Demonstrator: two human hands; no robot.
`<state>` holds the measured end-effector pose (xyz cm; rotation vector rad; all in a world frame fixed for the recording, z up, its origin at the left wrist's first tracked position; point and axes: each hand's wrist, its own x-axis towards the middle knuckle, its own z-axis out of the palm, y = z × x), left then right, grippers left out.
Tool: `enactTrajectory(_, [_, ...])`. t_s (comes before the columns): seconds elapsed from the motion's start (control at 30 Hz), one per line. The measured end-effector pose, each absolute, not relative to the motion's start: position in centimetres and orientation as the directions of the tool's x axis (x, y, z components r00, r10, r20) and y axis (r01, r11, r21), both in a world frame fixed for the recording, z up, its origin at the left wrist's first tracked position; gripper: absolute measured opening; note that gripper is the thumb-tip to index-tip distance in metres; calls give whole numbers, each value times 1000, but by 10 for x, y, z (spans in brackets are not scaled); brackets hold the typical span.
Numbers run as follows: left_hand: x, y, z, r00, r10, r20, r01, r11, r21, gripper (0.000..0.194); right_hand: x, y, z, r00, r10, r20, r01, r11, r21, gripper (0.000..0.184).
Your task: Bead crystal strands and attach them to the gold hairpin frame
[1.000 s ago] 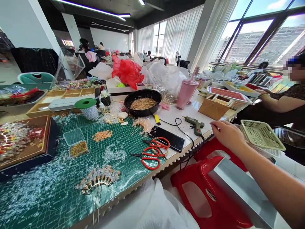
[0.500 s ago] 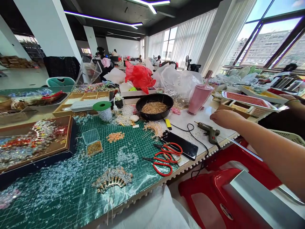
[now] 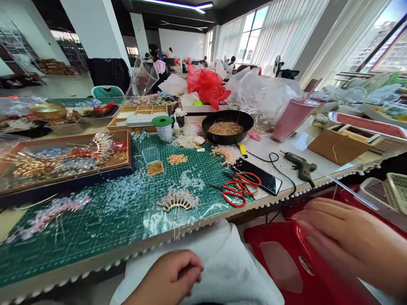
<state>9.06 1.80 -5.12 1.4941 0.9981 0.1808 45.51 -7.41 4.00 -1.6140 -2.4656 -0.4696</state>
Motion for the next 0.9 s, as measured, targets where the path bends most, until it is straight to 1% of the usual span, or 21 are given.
enactTrajectory(0.07, [104, 17, -11, 677, 722, -144, 418, -216, 882, 18, 419, -72, 41, -511, 807, 296, 860, 480, 174, 27])
enactTrajectory(0.1, [110, 16, 6, 691, 723, -15, 369, -335, 867, 19, 402, -70, 42, -544, 780, 310, 838, 525, 149, 28])
enactTrajectory(0.13, [115, 15, 19, 703, 707, 82, 319, -416, 852, 20, 387, -68, 44, -546, 775, 318, 833, 543, 107, 29])
enactTrajectory(0.17, [121, 13, 28, 719, 681, 141, 272, -461, 845, 22, 374, -67, 45, -539, 776, 327, 831, 552, 61, 30])
enactTrajectory(0.2, [126, 10, 34, 736, 660, 151, 240, -462, 854, 25, 363, -67, 46, -532, 781, 328, 829, 559, 13, 31])
enactTrajectory(0.27, [134, 5, 35, 764, 641, 74, 234, -382, 894, 30, 350, -67, 45, -511, 800, 314, 826, 558, -78, 30])
enactTrajectory(0.3, [136, 3, 33, 768, 640, 23, 252, -336, 907, 28, 348, -68, 43, -498, 811, 307, 827, 550, -114, 29])
enactTrajectory(0.37, [136, 0, 26, 750, 660, -28, 294, -295, 909, 15, 349, -71, 36, -446, 840, 309, 842, 511, -173, 22])
enactTrajectory(0.4, [135, -1, 22, 733, 680, -23, 308, -301, 902, 10, 351, -73, 32, -409, 854, 321, 854, 482, -196, 20])
enactTrajectory(0.53, [123, -2, 12, 665, 746, 14, 334, -315, 889, 12, 359, -75, 21, -283, 876, 391, 891, 391, -230, 21])
enactTrajectory(0.63, [115, -2, 10, 654, 757, -18, 344, -276, 897, 15, 359, -72, 24, -277, 866, 416, 881, 402, -250, 21])
enactTrajectory(0.73, [111, -3, 11, 628, 778, -15, 335, -252, 908, 21, 356, -71, 30, -282, 884, 374, 848, 412, -335, 18])
enactTrajectory(0.77, [110, -3, 12, 617, 787, -6, 330, -252, 910, 22, 357, -74, 30, -271, 885, 379, 851, 404, -334, 17])
enactTrajectory(0.8, [109, -4, 12, 601, 799, 2, 325, -246, 913, 23, 358, -78, 28, -259, 875, 408, 864, 399, -307, 15])
enactTrajectory(0.83, [108, -4, 12, 573, 819, 6, 320, -231, 919, 24, 361, -83, 24, -257, 850, 460, 878, 404, -257, 13])
enactTrajectory(0.9, [106, -6, 10, 465, 885, -17, 297, -138, 945, 26, 372, -95, 7, -264, 776, 573, 906, 404, -129, 22])
